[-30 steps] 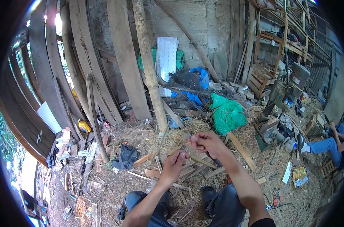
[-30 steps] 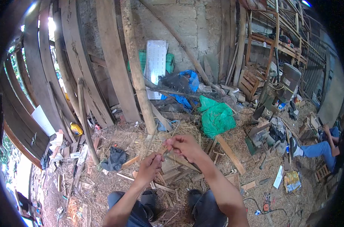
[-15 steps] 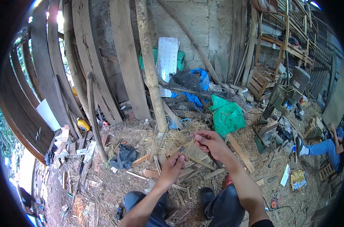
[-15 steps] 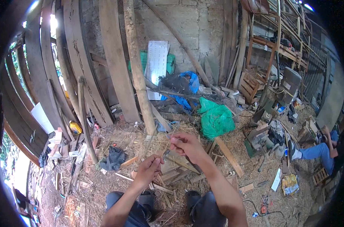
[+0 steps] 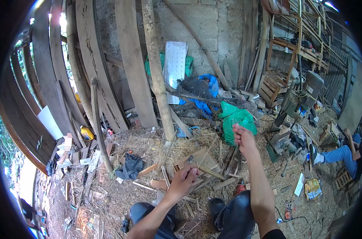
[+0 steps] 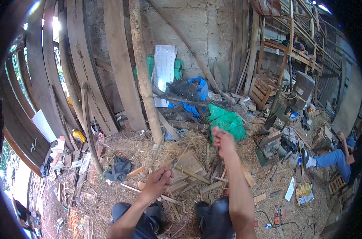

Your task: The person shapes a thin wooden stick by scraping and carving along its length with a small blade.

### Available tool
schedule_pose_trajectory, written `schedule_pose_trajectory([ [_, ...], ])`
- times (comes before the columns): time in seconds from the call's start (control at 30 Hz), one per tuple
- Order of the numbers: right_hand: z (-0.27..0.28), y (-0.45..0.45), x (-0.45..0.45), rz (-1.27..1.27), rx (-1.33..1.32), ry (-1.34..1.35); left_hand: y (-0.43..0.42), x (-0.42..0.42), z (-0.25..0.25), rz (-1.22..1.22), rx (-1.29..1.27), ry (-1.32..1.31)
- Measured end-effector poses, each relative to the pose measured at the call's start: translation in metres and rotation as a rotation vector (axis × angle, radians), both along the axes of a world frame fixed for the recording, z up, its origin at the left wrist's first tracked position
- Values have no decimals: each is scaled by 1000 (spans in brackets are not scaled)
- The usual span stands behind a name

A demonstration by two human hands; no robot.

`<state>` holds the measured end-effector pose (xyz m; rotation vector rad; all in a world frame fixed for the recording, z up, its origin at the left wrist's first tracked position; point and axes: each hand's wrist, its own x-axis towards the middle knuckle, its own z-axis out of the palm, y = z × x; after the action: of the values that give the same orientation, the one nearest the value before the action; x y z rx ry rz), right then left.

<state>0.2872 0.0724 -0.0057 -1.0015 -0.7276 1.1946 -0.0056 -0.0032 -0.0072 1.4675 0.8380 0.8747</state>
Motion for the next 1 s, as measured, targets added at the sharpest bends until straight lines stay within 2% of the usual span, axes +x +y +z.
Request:
schedule_pose_trajectory([
  [0.07,1,1,7,-87,75,36,2,-2,5,37,-59,-31],
  [0.13,7,-12,-13,99,-29,-6,3,-5,5,87,-134,-67],
  [0.17,12,-19,-26,102,-31,-4,6,-8,3,78,-155,-87],
  [0.23,30,-33,-61,348,27,-73,9,-9,5,69,-172,-104],
  [0.3,33,-41,-88,427,25,-100,6,-7,10,33,-221,-197],
  [0.43,29,-44,-113,570,46,-177,8,-1,5,75,-129,-112],
  [0.57,30,-35,-101,520,-96,-148,7,-1,2,46,-90,-91],
  [0.73,24,-28,-85,552,-126,-57,6,-2,-3,42,-84,-88],
  [0.8,20,-17,-65,327,-92,-63,5,-1,-4,66,91,57],
  [0.93,16,-11,-32,211,-3,30,1,-2,3,95,71,98],
  [1.0,19,-17,-36,228,12,-9,4,-5,0,159,224,141],
])
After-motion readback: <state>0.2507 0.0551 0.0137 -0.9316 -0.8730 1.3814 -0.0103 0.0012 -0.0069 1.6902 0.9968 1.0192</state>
